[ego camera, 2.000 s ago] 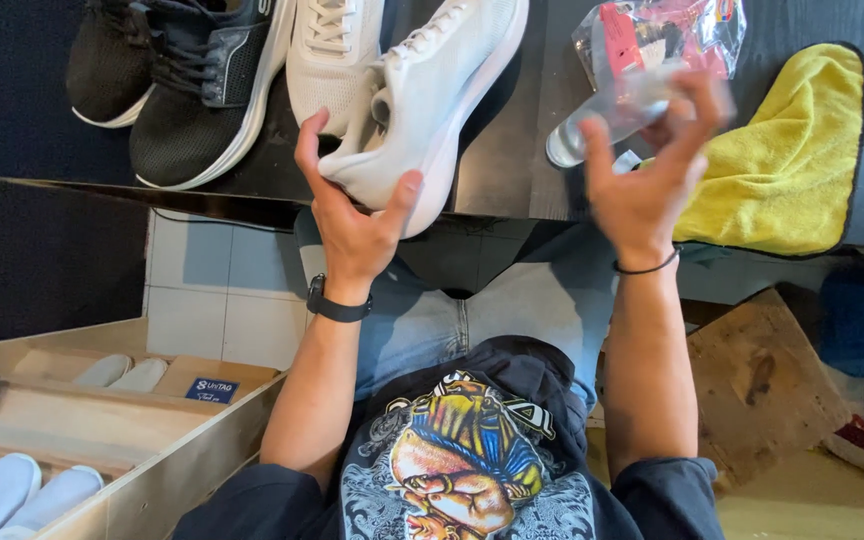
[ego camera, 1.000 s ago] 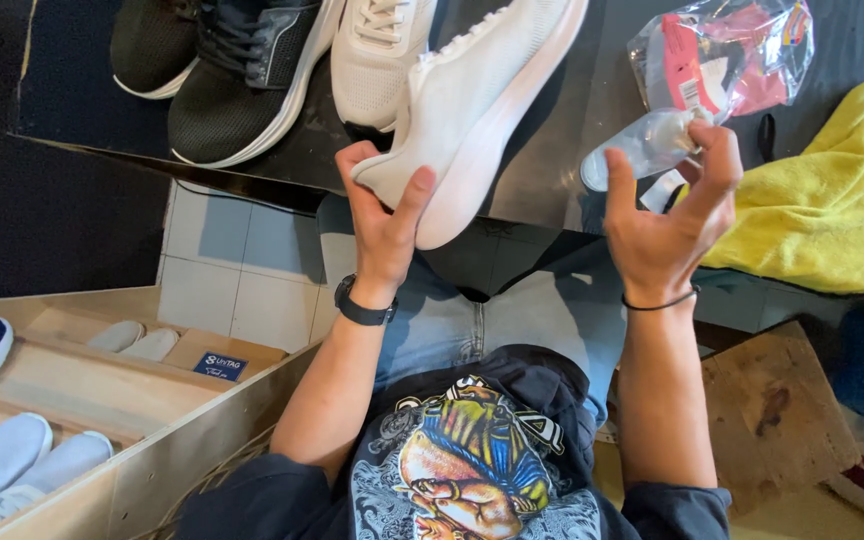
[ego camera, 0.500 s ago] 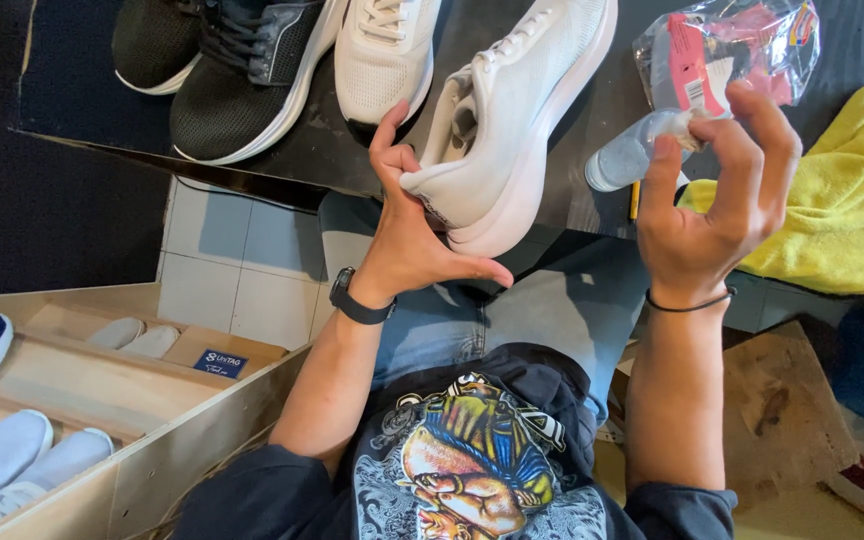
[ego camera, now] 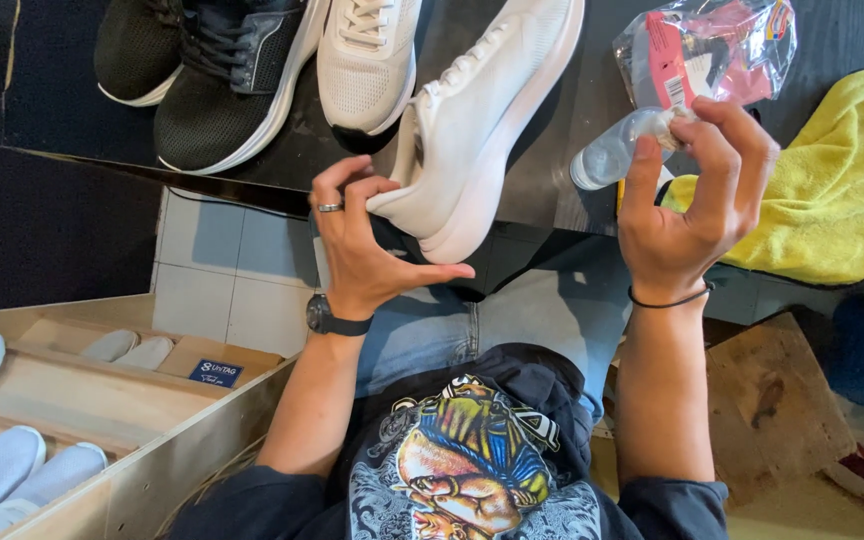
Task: Cleaning white sneakers using a cleaning solution and a cotton pad at a service counter.
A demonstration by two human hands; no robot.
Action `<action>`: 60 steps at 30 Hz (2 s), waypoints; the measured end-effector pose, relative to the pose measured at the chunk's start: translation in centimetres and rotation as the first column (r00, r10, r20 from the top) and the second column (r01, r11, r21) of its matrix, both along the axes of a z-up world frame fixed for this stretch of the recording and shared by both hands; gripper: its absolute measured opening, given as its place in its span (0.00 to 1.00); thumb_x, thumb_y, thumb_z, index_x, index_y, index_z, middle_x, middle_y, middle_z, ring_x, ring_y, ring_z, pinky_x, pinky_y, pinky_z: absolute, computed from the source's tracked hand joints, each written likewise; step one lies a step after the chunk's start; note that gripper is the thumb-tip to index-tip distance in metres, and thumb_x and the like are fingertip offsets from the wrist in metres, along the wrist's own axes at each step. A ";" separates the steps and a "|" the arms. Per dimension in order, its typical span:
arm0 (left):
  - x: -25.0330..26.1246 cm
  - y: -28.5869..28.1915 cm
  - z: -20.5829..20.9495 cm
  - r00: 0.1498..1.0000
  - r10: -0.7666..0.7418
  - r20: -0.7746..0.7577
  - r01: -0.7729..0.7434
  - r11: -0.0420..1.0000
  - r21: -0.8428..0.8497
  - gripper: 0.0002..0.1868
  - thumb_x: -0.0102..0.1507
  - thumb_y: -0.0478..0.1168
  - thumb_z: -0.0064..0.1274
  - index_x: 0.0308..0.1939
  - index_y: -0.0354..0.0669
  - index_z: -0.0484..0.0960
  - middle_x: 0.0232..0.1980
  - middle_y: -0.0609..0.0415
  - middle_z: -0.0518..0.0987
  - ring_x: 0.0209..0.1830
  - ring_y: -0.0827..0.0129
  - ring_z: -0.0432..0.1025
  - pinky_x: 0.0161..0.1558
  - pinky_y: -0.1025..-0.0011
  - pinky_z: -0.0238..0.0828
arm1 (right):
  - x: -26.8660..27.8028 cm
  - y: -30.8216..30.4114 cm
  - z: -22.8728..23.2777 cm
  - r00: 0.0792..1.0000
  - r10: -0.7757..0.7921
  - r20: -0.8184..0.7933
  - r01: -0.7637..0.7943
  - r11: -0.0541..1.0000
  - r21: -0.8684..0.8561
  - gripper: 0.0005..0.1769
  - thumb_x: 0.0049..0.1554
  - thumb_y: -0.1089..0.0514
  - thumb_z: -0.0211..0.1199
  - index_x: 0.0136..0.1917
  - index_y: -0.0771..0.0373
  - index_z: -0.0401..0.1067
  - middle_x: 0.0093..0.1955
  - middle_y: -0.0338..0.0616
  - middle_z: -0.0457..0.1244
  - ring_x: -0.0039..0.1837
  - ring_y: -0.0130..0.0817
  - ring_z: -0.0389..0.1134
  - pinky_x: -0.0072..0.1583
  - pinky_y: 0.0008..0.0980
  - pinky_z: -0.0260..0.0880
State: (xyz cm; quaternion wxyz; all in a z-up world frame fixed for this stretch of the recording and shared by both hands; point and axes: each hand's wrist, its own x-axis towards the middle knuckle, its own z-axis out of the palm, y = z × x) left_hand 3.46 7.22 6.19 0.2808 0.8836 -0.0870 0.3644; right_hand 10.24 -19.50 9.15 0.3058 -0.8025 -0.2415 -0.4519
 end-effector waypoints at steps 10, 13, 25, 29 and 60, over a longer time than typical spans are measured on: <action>0.5 0.8 0.0 0.987 -0.150 -0.053 0.159 0.916 0.370 0.41 0.55 0.63 0.68 0.68 0.57 0.75 0.50 0.48 0.75 0.49 0.54 0.70 0.58 0.54 0.65 | 0.5 -0.9 0.4 0.994 0.003 0.106 0.004 0.998 -0.064 0.07 0.68 0.66 0.64 0.47 0.72 0.76 0.57 0.59 0.62 0.59 0.50 0.57 0.44 0.42 0.60; 0.6 0.6 -0.3 0.992 -0.088 -0.086 0.115 0.911 0.396 0.45 0.54 0.72 0.71 0.69 0.62 0.76 0.45 0.49 0.69 0.46 0.54 0.67 0.53 0.54 0.66 | -0.7 -0.7 0.5 0.981 -0.043 0.190 0.070 0.988 -0.136 0.06 0.67 0.65 0.66 0.47 0.66 0.81 0.61 0.56 0.63 0.59 0.49 0.56 0.49 0.47 0.57; 1.4 1.5 -0.9 0.976 -0.192 -0.102 0.218 0.877 0.429 0.51 0.70 0.81 0.44 0.77 0.42 0.63 0.44 0.55 0.72 0.41 0.61 0.64 0.44 0.60 0.65 | -0.4 5.7 -2.7 0.893 0.444 -0.077 -0.450 0.887 -0.108 0.02 0.61 0.68 0.73 0.45 0.68 0.82 0.45 0.51 0.68 0.48 0.47 0.60 0.49 0.41 0.64; 1.7 1.6 -0.4 0.970 -0.218 -0.111 0.245 0.857 0.453 0.51 0.71 0.76 0.13 0.77 0.40 0.64 0.40 0.54 0.71 0.37 0.58 0.64 0.41 0.59 0.64 | -1.2 6.2 -2.1 0.844 0.506 -0.176 -0.532 0.831 -0.162 0.07 0.63 0.67 0.62 0.43 0.65 0.78 0.45 0.48 0.65 0.44 0.48 0.62 0.50 0.42 0.64; 2.2 0.5 -0.7 0.970 -0.232 -0.078 0.236 0.801 0.550 0.35 0.79 0.59 0.22 0.75 0.37 0.67 0.34 0.56 0.73 0.36 0.61 0.67 0.39 0.63 0.64 | -3.1 5.5 -3.1 0.929 0.368 -0.047 -0.326 0.748 -0.578 0.13 0.65 0.43 0.53 0.50 0.46 0.75 0.51 0.29 0.68 0.49 0.35 0.65 0.49 0.36 0.64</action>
